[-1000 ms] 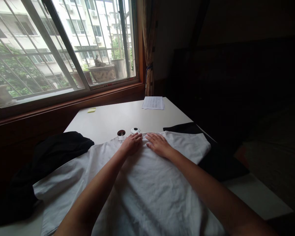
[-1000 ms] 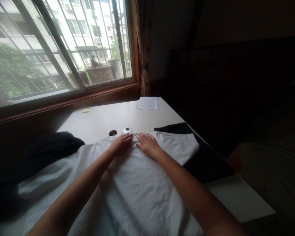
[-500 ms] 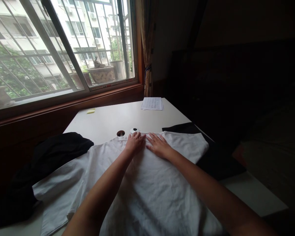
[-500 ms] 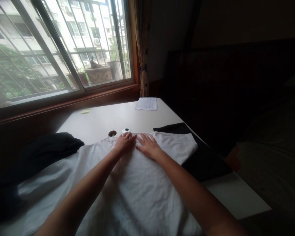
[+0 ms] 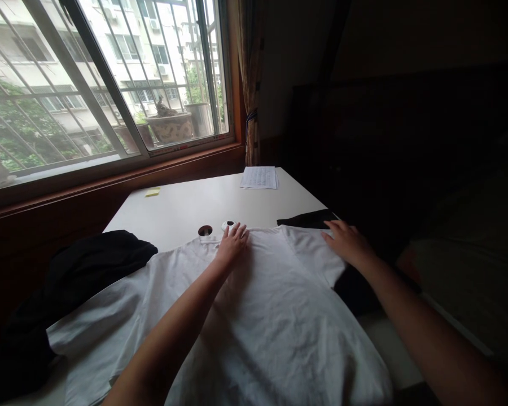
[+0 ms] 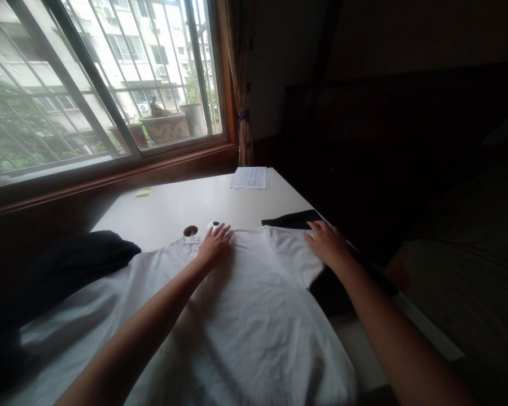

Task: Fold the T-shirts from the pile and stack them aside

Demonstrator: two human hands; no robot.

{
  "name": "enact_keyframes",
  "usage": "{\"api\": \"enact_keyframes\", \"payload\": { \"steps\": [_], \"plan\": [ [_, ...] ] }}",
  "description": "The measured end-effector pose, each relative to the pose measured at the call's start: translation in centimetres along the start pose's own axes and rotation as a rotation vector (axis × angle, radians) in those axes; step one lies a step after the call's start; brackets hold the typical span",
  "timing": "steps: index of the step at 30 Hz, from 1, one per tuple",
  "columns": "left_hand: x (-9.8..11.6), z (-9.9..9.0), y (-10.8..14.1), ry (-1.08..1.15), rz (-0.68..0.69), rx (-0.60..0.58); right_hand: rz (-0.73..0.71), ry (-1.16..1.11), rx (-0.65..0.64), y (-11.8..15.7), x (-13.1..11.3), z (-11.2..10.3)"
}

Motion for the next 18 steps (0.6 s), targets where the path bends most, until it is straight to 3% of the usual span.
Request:
{"api": "enact_keyframes", "payload": {
  "steps": [3,8,11,15,18],
  "plan": [
    [3.0,-0.2,-1.1,0.083,0.074,0.031,0.159,0.037,0.064,1.7,4.1,-0.7],
    [7.8,2.3,-2.5,0.173,0.03,-0.063,0.309,-0.011,0.169,4.4,5.7,-1.6],
    [8.6,3.9,-2.8,0.163,-0.054,-0.098,0.343,-0.056,0.231,5.1,6.0,-1.7],
    [8.4,4.5,-3.0,0.161,-0.101,-0.099,0.299,-0.146,0.326,5.2,6.6,-1.4],
    [8.3,4.5,-3.2,0.156,-0.123,-0.109,0.271,-0.212,0.259,4.7,7.0,-0.2]
  ]
}}
Point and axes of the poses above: each hand's wrist, its own y-axis away from the middle knuckle, its own z-axis out of the palm, x = y × z, the point moved 5 cm from there along -y, towards the middle knuckle, and after that the axes turned 5 degrees about x, right-handed, at the moved point
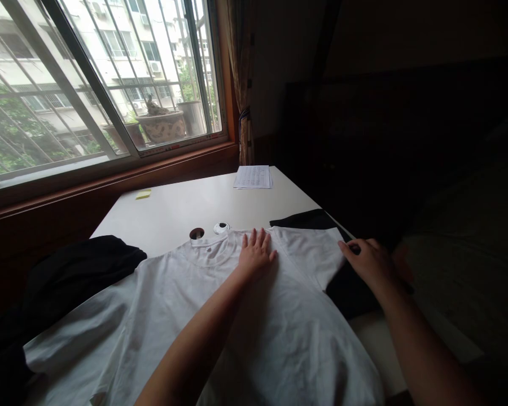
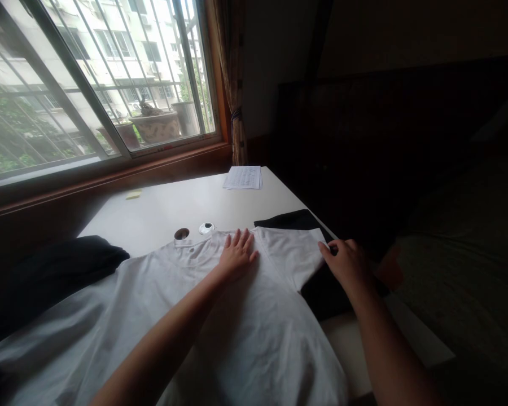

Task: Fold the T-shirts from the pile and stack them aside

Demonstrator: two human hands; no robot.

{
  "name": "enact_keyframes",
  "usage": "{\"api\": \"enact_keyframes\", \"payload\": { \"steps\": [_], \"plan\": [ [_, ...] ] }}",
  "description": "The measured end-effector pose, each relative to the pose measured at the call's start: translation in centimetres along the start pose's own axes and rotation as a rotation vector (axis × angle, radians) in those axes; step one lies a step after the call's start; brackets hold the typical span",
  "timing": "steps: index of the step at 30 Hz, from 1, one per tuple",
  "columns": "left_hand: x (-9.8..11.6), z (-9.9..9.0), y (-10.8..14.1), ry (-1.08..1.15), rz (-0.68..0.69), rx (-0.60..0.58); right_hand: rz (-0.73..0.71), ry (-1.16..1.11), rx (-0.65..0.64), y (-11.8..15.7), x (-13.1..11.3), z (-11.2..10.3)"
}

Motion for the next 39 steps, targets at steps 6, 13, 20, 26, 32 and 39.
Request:
{"api": "enact_keyframes", "payload": {
  "steps": [6,13,20,26,32,39],
  "plan": [
    [0.2,-0.1,-0.1,-0.011,-0.036,-0.042,0.127,-0.114,-0.181,-0.2,1.0,1.6],
    [0.6,-0.8,-0.2,-0.015,-0.044,-0.098,0.202,-0.731,-0.235,1.1,-2.0,0.1],
    [0.6,-1.1,-0.1,-0.022,-0.044,-0.108,0.2,-0.941,-0.283,1.3,-2.5,-0.2],
    [0.6,-1.1,-0.2,0.039,-0.031,-0.072,0.193,-0.705,-0.062,-0.1,-1.5,-2.5],
    [0.5,-1.5,0.0,0.041,0.005,0.0,0.128,-0.576,-0.108,-0.9,-3.3,-3.6],
    [1.6,-1.9,0.7,0.182,0.342,0.095,-0.038,-0.46,-0.041,-1.0,-7.9,-7.5]
  ]
}}
Point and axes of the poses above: each hand's wrist, its own y-axis away from the middle knuckle, its own z-axis out of the palm, x = y × z, the point moved 5 cm from there along -y, towards the middle knuckle, and after that the axes turned 5 degrees about x, right-handed, at the moved point
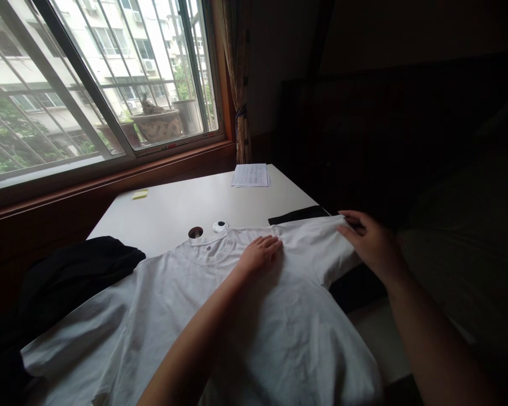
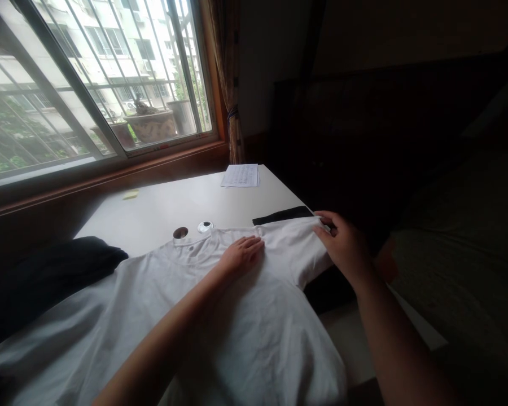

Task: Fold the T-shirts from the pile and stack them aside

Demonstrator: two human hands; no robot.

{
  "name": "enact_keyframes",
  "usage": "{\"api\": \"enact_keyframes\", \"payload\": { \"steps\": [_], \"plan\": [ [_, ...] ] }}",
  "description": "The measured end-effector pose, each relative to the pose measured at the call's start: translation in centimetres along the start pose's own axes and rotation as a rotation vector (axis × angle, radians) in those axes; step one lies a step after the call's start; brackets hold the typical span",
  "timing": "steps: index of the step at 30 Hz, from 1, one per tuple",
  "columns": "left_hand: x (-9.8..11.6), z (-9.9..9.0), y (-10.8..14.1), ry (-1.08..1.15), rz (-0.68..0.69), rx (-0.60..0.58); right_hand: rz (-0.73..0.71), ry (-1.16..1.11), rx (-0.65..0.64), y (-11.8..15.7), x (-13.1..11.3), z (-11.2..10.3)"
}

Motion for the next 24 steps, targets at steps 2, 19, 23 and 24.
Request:
{"api": "enact_keyframes", "payload": {
  "steps": [2,19,23,24],
  "plan": [
    [0.0,0.2,0.0,0.021,0.01,0.014,-0.107,0.067,0.029,0.4,-2.8,-0.5],
    [-3.7,-2.8,-0.3,0.505,-0.507,0.081,-0.46,-0.196,-0.512,8.8,-12.9,2.1],
    [-4.8,-4.0,-0.2,0.642,-0.605,0.045,-0.429,-0.023,-0.451,8.8,-8.1,1.9],
    [-4.9,-4.3,-0.2,0.672,-0.618,0.023,-0.43,0.012,-0.475,9.3,-7.1,2.1]
  ]
}}
Point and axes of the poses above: each hand's wrist, its own y-axis away from the middle knuckle, its own z-axis out of the palm, x = y × z, the point moved 5 cm from there along -y, towards the middle knuckle, and after that the axes turned 5 degrees about x, right-handed, at the moved point
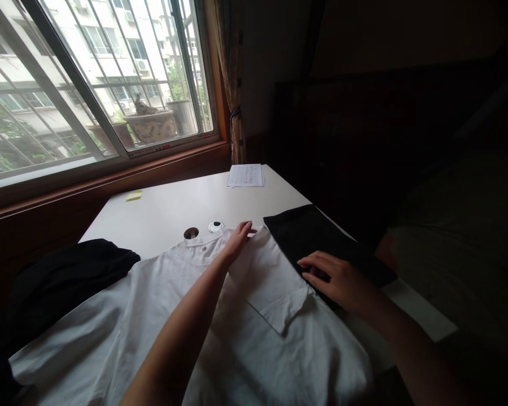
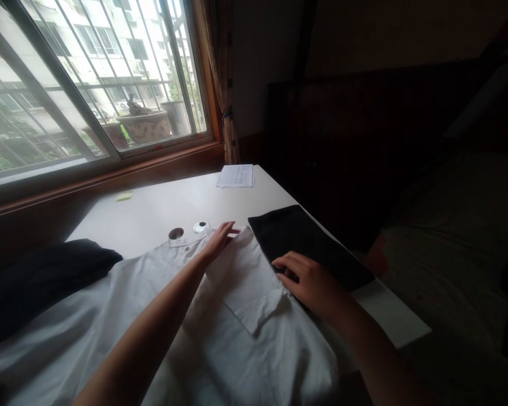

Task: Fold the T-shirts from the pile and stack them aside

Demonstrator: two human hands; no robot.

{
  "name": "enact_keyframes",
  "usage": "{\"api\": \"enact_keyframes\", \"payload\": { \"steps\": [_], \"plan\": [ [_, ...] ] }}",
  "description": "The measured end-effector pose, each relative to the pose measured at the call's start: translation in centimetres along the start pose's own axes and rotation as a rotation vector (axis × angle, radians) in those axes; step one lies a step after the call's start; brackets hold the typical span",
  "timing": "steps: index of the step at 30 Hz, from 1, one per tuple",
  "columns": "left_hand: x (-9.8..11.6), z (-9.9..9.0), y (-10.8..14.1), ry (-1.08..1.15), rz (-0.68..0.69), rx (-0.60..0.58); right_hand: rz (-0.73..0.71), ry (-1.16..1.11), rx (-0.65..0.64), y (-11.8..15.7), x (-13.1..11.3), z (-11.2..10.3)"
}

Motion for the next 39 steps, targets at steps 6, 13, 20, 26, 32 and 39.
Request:
{"api": "enact_keyframes", "payload": {
  "steps": [6,13,20,26,32,39],
  "plan": [
    [0.8,0.4,-1.4,-0.075,-0.111,-0.102,-0.025,0.162,-0.041,3.4,2.0,2.9],
    [0.4,1.2,-2.7,-0.103,-0.221,-0.185,-0.05,0.178,0.011,4.9,2.8,3.9],
    [-0.3,0.3,-3.3,-0.13,-0.25,-0.196,-0.068,0.183,0.106,5.8,2.3,4.1],
    [0.2,2.3,-4.7,-0.14,-0.17,-0.047,-0.1,0.202,0.159,5.8,1.5,3.9],
    [-0.2,3.8,-5.6,-0.147,-0.074,0.067,-0.115,0.236,0.216,6.6,1.8,4.2],
    [0.6,4.2,-4.2,-0.283,0.19,0.217,-0.109,0.231,0.213,6.9,2.4,4.9]
  ]
}}
Point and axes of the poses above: each hand's wrist, its own y-axis away from the middle knuckle, its own z-axis out of the palm, x = y × z, the point moved 5 cm from there along -y, towards the middle knuckle, and after that the axes turned 5 degrees about x, right-handed, at the moved point
